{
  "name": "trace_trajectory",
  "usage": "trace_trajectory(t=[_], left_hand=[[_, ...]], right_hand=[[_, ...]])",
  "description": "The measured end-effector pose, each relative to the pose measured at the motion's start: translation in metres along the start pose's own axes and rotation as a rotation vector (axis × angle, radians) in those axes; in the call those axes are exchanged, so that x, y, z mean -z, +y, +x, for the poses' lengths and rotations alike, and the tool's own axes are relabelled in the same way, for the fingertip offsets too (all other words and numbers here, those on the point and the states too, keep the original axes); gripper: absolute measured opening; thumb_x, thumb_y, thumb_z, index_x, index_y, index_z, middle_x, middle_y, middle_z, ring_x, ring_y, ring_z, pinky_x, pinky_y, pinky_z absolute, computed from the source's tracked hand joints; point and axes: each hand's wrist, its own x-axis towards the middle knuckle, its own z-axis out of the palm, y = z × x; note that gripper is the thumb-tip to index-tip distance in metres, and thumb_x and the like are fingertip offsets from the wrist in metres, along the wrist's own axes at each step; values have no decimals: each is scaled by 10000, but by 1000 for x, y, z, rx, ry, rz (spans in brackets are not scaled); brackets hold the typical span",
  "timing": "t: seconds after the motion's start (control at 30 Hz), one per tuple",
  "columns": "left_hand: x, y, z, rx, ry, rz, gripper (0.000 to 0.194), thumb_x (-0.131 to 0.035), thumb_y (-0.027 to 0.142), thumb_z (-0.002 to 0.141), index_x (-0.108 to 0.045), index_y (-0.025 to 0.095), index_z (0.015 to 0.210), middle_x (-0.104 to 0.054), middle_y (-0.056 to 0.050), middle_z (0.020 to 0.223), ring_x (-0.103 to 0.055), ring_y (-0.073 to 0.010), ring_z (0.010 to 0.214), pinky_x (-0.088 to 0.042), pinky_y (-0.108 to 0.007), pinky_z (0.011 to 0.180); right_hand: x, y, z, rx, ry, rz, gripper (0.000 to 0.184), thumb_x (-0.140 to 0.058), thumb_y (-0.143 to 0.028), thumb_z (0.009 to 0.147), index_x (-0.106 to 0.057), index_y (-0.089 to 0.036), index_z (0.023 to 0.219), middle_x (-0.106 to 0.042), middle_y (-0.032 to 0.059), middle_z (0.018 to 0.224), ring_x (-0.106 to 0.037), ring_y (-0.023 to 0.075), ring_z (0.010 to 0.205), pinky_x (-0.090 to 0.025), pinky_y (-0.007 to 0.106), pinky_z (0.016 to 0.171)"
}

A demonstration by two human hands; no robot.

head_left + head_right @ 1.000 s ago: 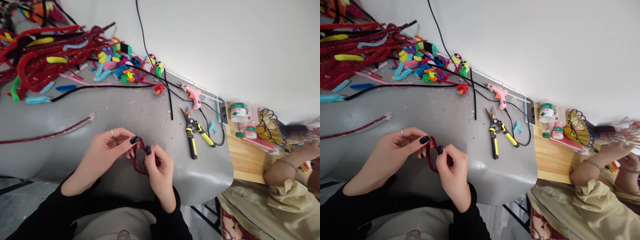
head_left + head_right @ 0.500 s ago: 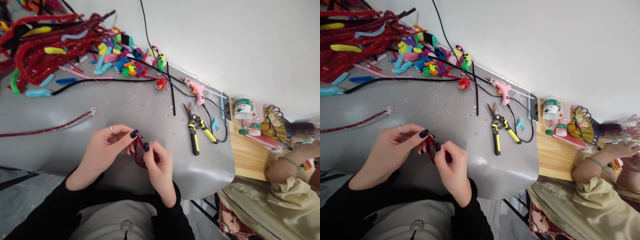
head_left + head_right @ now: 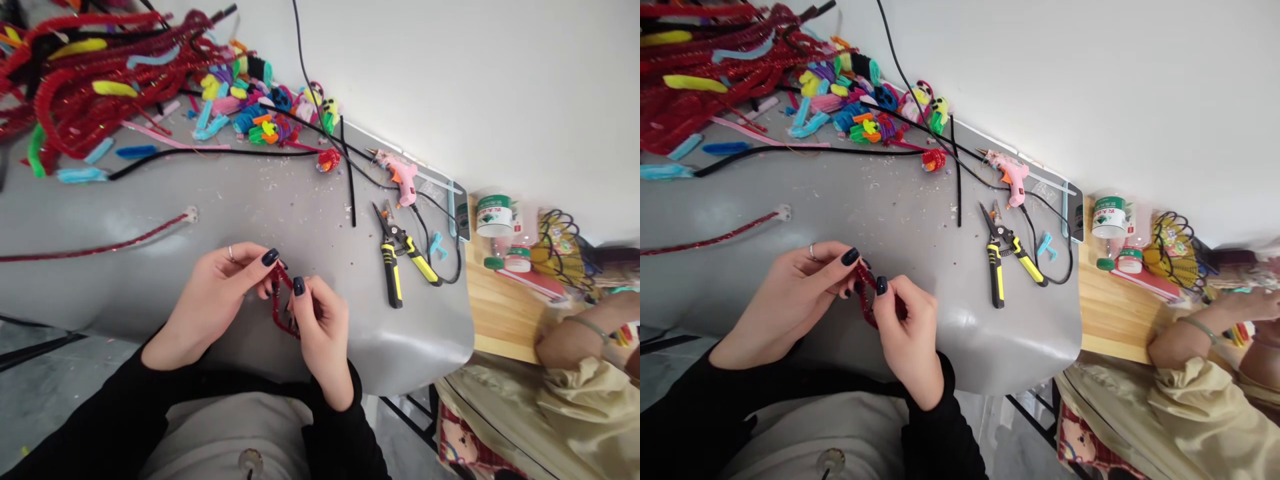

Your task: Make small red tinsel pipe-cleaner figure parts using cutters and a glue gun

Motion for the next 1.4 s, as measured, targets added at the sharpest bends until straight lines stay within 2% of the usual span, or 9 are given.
trace_trajectory(t=[0.17, 0.4, 0.53, 0.7, 1.0, 1.1, 1.17, 1.3, 1.4], left_hand=[[1, -3, 3, -7, 2, 9, 236, -960, 414, 736, -846, 213, 786, -762, -35, 708, -634, -126, 572, -570, -205, 554], [7, -7, 2, -10, -88, 60, 213, -945, 373, 748, -891, 237, 903, -848, -89, 904, -743, -189, 719, -626, -235, 615], [8, -6, 2, 0, -119, 61, 171, -930, 356, 771, -896, 244, 896, -854, -87, 922, -731, -173, 695, -619, -228, 618], [7, -5, 3, 45, -130, 42, 171, -943, 326, 737, -900, 248, 882, -851, -81, 905, -656, -134, 608, -567, -203, 538], [6, -11, 8, 63, -160, -71, 203, -995, 356, 689, -862, 219, 757, -773, -48, 702, -605, -111, 530, -517, -191, 479], [3, -6, 6, 35, -112, -99, 246, -1007, 372, 688, -825, 208, 714, -713, -14, 620, -570, -94, 504, -488, -174, 461], [2, -2, 5, 5, -29, -99, 273, -1019, 367, 668, -806, 202, 710, -683, 6, 593, -552, -87, 495, -474, -168, 452], [6, 3, 9, -106, 183, -124, 303, -1041, 322, 626, -793, 183, 730, -702, 9, 622, -564, -78, 524, -485, -160, 488], [12, 5, 14, -178, 265, -183, 277, -1038, 284, 654, -795, 187, 745, -712, 20, 626, -556, -65, 530, -472, -148, 501]], right_hand=[[1, 1, 1, -44, -15, 8, 416, -526, -398, 1077, -456, -233, 701, -473, -48, 624, -408, 99, 561, -343, 254, 547], [1, 3, -1, -58, -21, -5, 420, -523, -404, 1076, -457, -232, 699, -469, -48, 617, -394, 98, 557, -338, 260, 547], [3, 1, 0, -37, -40, -12, 411, -528, -392, 1074, -468, -231, 702, -475, -49, 615, -397, 99, 561, -339, 258, 547], [5, 0, -1, -18, -36, -22, 439, -506, -453, 1090, -466, -232, 713, -504, -40, 631, -430, 99, 562, -367, 253, 551], [7, 2, -2, -19, -96, -19, 440, -512, -475, 1102, -508, -225, 740, -518, -36, 649, -441, 103, 579, -379, 254, 568], [7, 3, -4, -6, -86, 7, 385, -526, -459, 1108, -577, -221, 810, -526, -38, 675, -460, 108, 597, -390, 255, 585], [6, 4, -5, 2, -34, 34, 296, -551, -450, 1102, -621, -227, 921, -542, -37, 719, -491, 117, 629, -420, 254, 609], [5, 2, -7, 41, 55, 73, 102, -671, -344, 1034, -639, -250, 1057, -616, 6, 954, -590, 139, 796, -508, 268, 718], [6, 1, -5, 52, 47, 91, 106, -719, -235, 979, -647, -261, 1051, -620, 30, 1070, -626, 153, 919, -533, 274, 772]])
